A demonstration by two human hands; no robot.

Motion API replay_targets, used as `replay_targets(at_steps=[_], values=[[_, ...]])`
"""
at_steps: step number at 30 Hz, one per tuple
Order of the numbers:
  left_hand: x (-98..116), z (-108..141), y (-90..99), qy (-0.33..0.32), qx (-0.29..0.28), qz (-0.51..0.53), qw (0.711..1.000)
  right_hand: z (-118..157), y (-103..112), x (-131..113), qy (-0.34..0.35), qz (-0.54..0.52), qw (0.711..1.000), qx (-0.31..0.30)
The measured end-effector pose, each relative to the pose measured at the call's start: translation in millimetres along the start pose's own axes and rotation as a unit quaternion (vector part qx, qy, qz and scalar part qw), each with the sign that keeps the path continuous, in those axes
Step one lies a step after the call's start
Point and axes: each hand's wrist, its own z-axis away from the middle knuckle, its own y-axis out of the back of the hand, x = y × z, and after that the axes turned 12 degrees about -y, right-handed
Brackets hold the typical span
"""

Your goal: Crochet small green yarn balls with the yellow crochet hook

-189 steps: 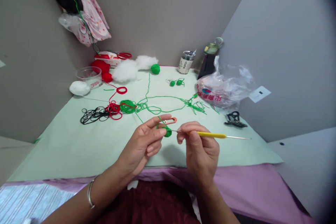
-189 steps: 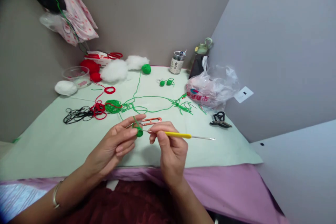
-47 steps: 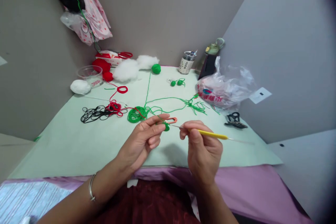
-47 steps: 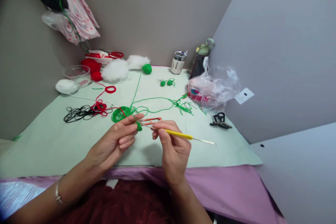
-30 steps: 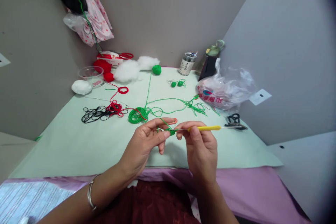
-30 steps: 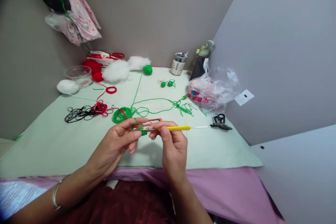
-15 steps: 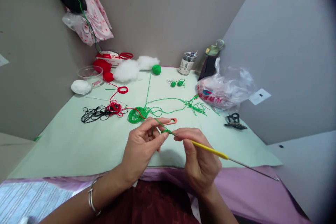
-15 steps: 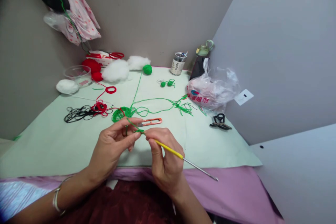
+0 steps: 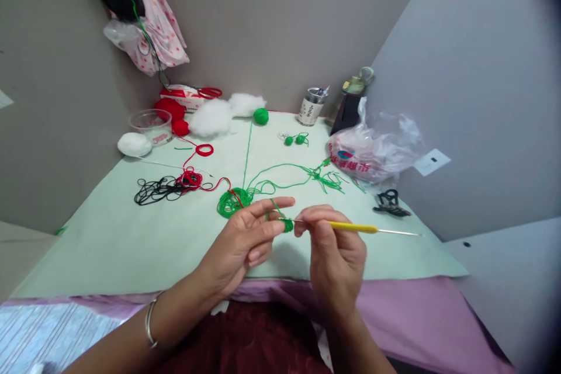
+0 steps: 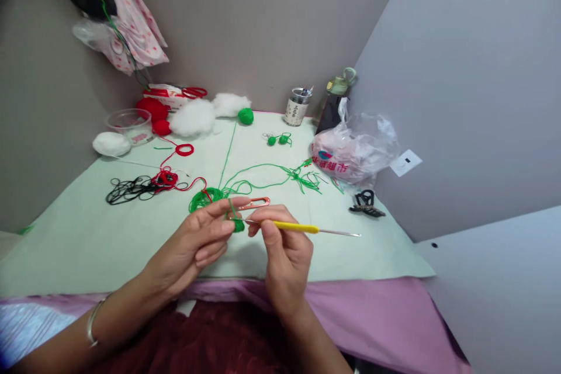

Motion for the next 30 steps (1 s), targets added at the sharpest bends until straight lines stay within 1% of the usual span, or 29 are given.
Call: replay_targets(at_steps=[2, 5, 9, 12, 15, 18, 21, 24, 26, 27, 28, 30], values=[[-1.8, 1.7, -1.5, -0.01, 0.0, -0.029, 1.0, -1.7, -2.5, 0.8, -0.029, -0.021, 0.999, -0.019], [-4.2, 4.3, -1.4, -0.036, 0.011, -0.062, 0.997, -1.7, -4.0, 2.9, -0.052, -0.038, 0.998, -0.028], [-3.3, 7.5, -0.9, -0.052, 0.007, -0.065, 0.996, 0.0, -3.2, 0.2, -0.063, -0.057, 0.996, -0.034], [0.5, 9.8, -4.1, -0.051, 0.002, -0.045, 0.998, 1.3, -3.6, -4.5, -0.054, -0.051, 0.996, -0.041], [6.1, 12.1, -8.5, -0.03, -0.001, -0.01, 1.0, 2.0, -6.2, -9.4, -0.051, -0.053, 0.996, -0.044], [11.8, 15.0, -10.2, -0.007, -0.021, 0.032, 0.999, 0.7, -9.1, -17.1, -0.083, -0.1, 0.99, -0.048], [16.8, 18.0, -8.6, 0.009, -0.044, 0.071, 0.996, -3.1, -9.9, -28.8, -0.122, -0.154, 0.98, -0.034], [21.2, 21.3, -6.6, 0.015, -0.071, 0.093, 0.993, -6.7, -9.7, -39.3, -0.16, -0.182, 0.97, -0.027], [23.1, 23.8, -6.5, -0.001, -0.075, 0.089, 0.993, -6.8, -11.3, -42.4, -0.182, -0.193, 0.963, -0.042], [23.6, 25.1, -6.7, -0.016, -0.069, 0.079, 0.994, -5.9, -12.8, -42.4, -0.183, -0.196, 0.962, -0.05], [23.7, 26.4, -7.0, -0.036, -0.058, 0.063, 0.996, -4.4, -14.6, -41.4, -0.177, -0.191, 0.964, -0.057], [23.0, 28.6, -7.6, -0.083, -0.033, 0.022, 0.996, -0.3, -18.3, -37.8, -0.139, -0.154, 0.976, -0.065]])
